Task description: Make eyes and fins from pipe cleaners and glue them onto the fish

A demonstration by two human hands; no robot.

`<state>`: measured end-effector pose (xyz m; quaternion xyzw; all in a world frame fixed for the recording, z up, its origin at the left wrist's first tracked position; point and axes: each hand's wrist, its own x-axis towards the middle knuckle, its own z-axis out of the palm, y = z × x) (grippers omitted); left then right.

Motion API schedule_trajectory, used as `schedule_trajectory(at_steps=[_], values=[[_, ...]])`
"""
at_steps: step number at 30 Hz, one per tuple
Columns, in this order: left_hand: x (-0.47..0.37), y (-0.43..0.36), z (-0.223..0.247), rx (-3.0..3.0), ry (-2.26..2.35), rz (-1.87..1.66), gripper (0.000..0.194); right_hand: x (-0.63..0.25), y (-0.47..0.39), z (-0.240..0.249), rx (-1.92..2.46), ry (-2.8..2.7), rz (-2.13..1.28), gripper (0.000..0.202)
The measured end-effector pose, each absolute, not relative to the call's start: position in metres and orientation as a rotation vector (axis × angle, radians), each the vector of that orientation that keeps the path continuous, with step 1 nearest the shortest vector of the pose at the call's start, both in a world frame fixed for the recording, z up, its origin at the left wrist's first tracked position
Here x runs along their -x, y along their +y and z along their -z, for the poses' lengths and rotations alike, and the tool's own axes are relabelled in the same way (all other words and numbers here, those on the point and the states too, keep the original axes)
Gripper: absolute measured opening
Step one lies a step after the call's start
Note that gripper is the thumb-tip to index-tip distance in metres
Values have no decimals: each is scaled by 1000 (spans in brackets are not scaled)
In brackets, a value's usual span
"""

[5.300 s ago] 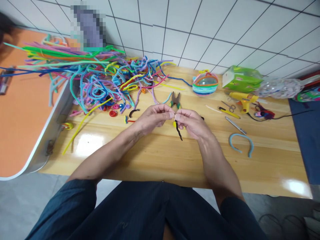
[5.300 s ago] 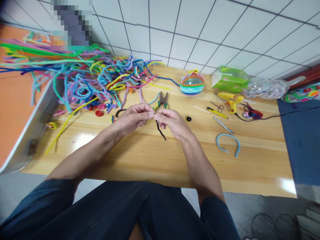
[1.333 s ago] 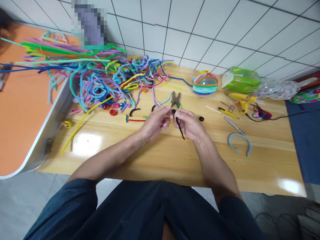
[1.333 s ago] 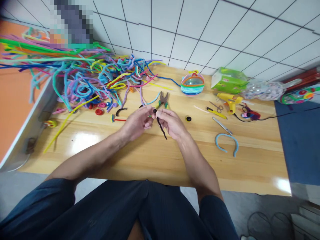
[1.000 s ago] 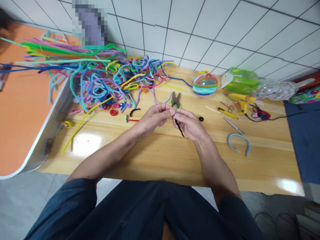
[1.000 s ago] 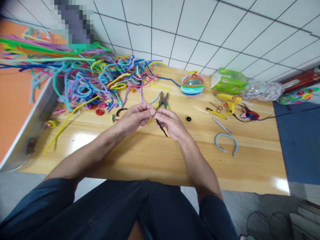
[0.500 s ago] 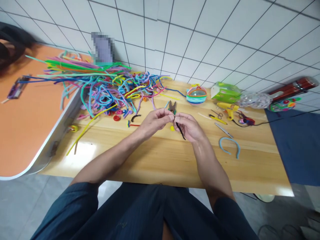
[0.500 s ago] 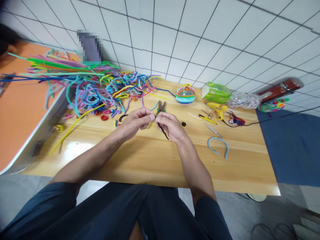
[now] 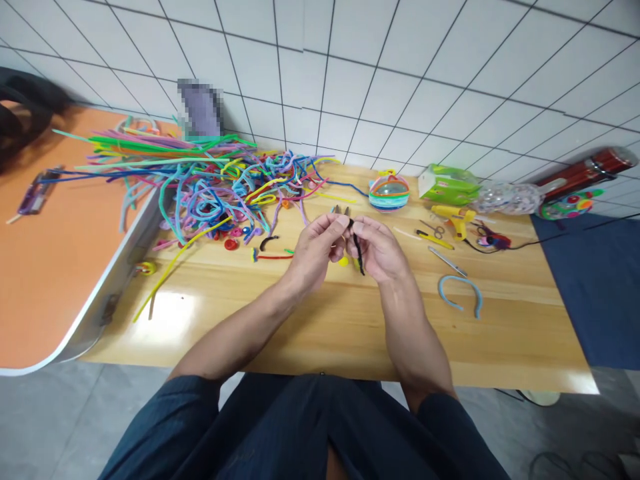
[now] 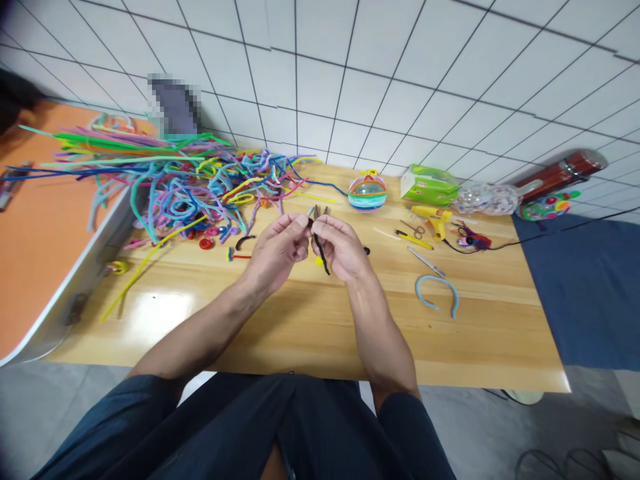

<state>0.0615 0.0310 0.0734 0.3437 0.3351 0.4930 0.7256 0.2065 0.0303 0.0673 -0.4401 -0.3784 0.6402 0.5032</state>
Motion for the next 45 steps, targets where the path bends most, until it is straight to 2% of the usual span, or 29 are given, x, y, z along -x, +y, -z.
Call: schedule_trajectory(at_steps=[8,15,23,28,35,38,45], values=[[-28,48,-78,-1144,783,-904,32,-219,25,-72,1157,-1109,-1593,43],[-48,37,-71,-825,787,-1031,41,-212,23,-66,1129,-1067,-1488,44],[-63,28,-64,-562,712,-1079,38,-205,24,-57,1111,-1026,-1450,50],[-54,37,-62,-750,652,-1007,43,-215,26,-65,1076,-975,-1534,49],[-32,53,-63,-1039,741,-874,32,-222,26,-70,1126,-1059,-1585,43],[-35,51,-62,-1000,729,-929,31,-219,25,-68,1158,-1099,-1552,43],[-61,38,-54,-648,710,-1092,44,-210,27,-57,1148,-1037,-1457,48]])
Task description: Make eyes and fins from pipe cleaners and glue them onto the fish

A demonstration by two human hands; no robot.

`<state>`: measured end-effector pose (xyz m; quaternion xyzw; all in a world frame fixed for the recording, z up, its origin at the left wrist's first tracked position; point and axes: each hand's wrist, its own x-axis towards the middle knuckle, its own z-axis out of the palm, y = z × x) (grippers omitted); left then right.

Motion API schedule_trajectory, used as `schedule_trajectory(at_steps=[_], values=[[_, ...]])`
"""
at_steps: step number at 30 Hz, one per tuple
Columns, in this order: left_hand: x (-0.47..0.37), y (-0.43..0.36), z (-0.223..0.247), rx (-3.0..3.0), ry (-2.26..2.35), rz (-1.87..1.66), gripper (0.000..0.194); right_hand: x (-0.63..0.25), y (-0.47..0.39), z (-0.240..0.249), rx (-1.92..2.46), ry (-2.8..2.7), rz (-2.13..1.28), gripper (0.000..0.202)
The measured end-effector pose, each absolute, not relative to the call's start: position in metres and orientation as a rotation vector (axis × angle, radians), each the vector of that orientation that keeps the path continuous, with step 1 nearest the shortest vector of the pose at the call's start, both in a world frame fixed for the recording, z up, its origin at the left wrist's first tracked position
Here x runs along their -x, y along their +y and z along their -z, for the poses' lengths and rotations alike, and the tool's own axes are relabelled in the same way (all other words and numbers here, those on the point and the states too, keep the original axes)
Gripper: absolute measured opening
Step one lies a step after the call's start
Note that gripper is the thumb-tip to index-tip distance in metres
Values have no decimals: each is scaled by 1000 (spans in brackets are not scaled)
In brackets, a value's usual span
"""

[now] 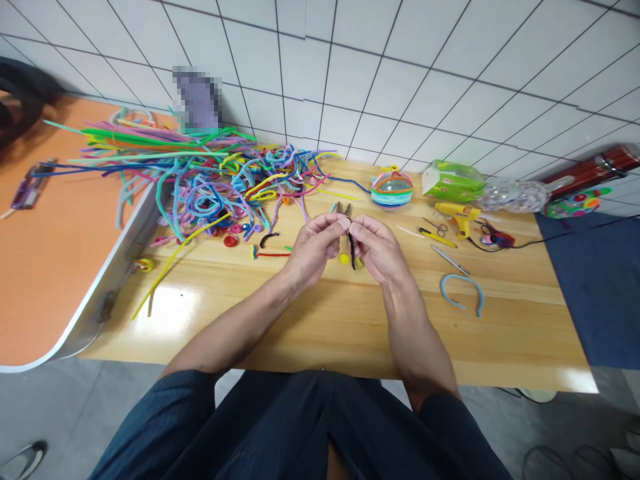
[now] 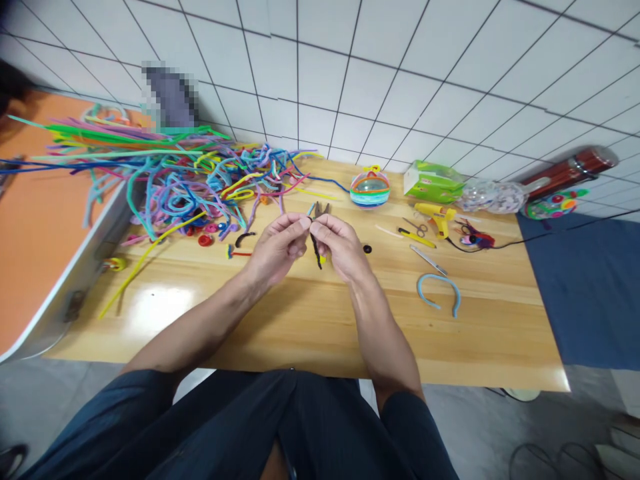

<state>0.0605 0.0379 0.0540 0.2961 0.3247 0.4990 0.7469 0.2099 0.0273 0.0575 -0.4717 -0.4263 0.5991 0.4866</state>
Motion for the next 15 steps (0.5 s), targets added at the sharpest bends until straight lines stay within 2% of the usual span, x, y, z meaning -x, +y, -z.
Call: schedule_trajectory(at_steps=[4,8,15], values=[[-55,45,-51,-742,675,-984,47,-217,31,-58,1158,-993,-1505,45],[-35,62,-50,-1052,674,-837,40,-226,31,-62,1151,-1026,-1608,42],[-37,65,-45,-959,729,-931,35,-215,33,-50,1191,-1081,-1515,45]])
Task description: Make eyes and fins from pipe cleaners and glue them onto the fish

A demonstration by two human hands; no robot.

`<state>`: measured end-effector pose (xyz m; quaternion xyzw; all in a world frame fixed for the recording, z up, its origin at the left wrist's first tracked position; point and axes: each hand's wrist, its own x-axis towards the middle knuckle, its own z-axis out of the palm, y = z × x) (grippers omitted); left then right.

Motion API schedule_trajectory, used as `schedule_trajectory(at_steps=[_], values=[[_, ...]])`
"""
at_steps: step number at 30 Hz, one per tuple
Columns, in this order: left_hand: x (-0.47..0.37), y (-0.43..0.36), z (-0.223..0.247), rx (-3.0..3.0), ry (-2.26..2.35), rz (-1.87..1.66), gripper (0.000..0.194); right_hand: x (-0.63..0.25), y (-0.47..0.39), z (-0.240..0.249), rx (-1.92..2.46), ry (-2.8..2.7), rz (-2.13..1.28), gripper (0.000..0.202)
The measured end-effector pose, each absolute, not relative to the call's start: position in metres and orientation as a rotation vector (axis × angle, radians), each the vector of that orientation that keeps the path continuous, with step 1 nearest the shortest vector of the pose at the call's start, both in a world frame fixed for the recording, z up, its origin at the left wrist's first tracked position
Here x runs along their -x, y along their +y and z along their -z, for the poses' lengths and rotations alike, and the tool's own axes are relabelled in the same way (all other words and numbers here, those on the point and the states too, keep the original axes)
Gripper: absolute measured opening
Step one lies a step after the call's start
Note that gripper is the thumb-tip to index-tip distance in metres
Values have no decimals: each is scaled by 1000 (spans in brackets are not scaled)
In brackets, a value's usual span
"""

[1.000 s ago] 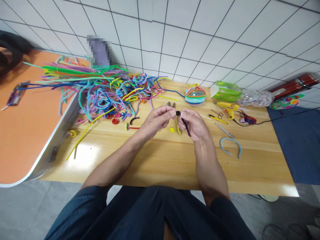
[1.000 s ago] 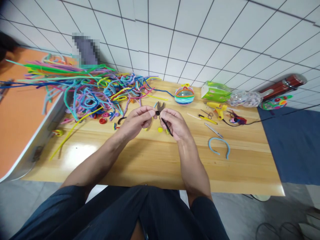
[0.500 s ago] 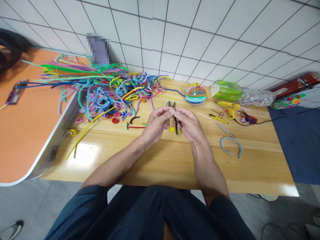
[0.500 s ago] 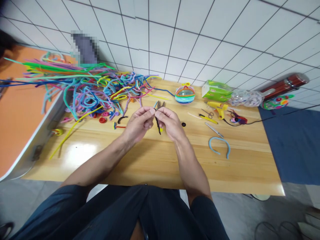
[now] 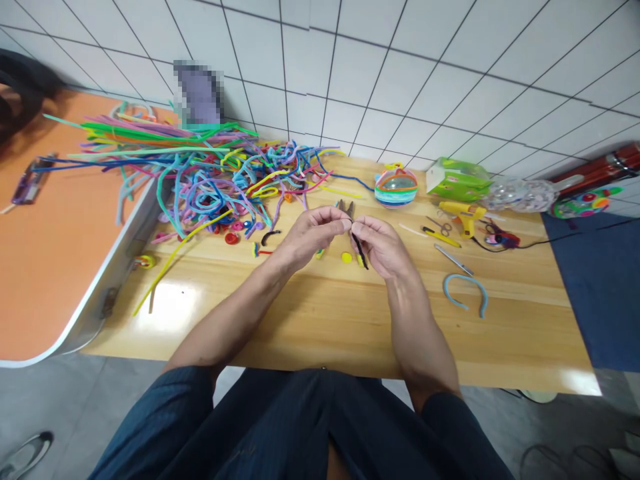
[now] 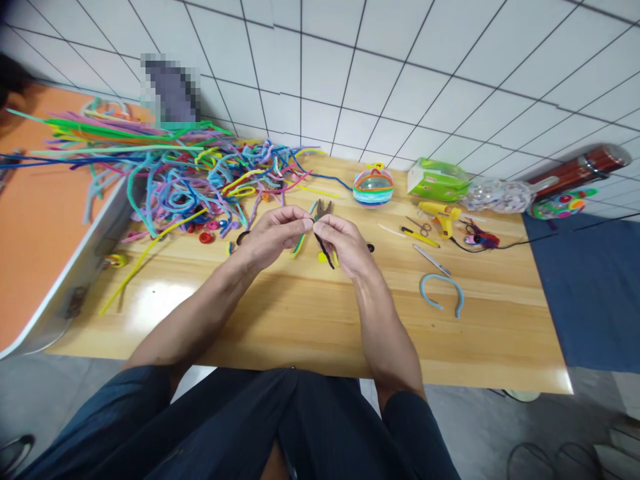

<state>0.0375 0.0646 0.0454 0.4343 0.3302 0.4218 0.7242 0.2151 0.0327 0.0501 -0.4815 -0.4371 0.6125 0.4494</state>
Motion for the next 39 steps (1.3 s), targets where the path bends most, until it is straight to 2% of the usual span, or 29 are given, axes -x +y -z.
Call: schedule_trajectory(at_steps=[10,19,27,35,39], values=[[-54,56,-48,-558,755,-974,31,-205,37,-35,1160,-1029,-1429,47],[-52,55,-50,-701,742,-982,35,-210,37,-42,1205,-1013,-1380,34],[-37,64,-53,-960,808,-882,31,-216,34,-47,1209,-1104,-1437,25],[-61,49,-49,-518,770,-972,31,-204,38,-37,1210,-1001,-1382,39],[-52,55,-48,-652,711,-892,36,-211,38,-43,1207,-994,-1456,36]])
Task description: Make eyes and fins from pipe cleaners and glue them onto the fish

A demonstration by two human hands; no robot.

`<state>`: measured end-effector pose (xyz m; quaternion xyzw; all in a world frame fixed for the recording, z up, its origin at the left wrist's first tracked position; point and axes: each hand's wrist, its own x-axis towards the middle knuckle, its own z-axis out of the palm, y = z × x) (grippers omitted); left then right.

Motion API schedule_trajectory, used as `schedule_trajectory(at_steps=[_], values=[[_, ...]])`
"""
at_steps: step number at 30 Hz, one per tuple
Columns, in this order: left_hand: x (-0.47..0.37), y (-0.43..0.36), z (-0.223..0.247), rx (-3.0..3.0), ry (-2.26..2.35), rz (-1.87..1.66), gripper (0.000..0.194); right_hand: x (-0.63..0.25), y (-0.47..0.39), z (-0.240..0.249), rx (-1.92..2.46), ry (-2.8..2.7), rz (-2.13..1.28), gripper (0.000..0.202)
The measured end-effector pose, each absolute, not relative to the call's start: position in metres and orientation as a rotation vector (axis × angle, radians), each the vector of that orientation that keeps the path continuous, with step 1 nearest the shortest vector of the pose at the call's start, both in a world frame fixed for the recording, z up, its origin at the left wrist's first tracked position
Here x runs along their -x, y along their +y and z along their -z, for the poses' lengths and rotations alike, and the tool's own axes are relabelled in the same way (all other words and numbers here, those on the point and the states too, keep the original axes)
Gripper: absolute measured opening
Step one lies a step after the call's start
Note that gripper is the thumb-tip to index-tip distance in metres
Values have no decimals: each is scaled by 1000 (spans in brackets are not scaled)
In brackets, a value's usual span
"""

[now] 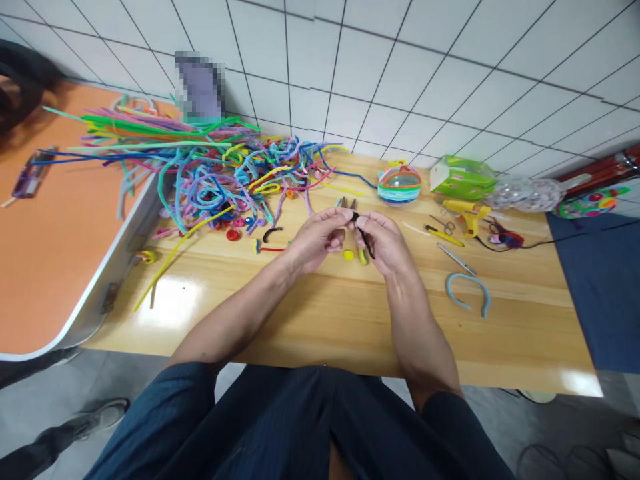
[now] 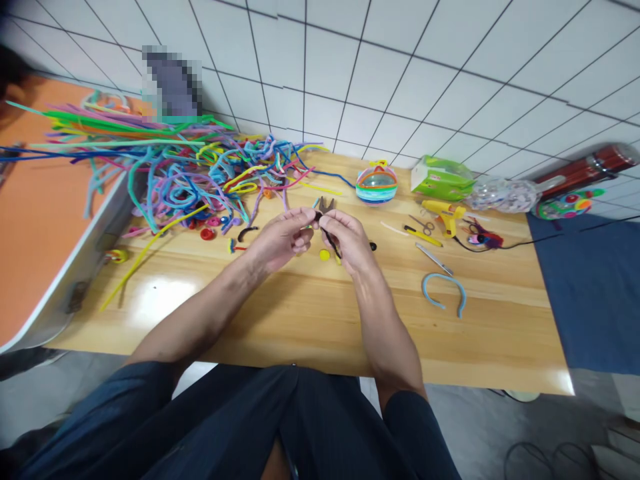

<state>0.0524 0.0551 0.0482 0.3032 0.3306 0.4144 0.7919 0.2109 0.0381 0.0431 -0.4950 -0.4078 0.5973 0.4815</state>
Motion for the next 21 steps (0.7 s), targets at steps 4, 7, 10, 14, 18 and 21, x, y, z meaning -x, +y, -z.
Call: schedule_trajectory(at_steps=[4,7,10,14,18,21], values=[[-32,67,-53,-1007,737,-833,34,-217,36,-50,1221,-1058,-1557,32],[-26,69,-58,-1106,761,-809,29,-216,35,-50,1225,-1087,-1562,29],[-30,66,-59,-1054,788,-868,25,-212,34,-48,1213,-1080,-1495,28],[-45,57,-55,-803,775,-934,27,-204,34,-41,1209,-1075,-1386,30],[-59,47,-50,-575,757,-981,29,-199,34,-35,1189,-1043,-1315,33],[-59,48,-49,-552,771,-1010,31,-202,36,-37,1208,-1029,-1330,32]])
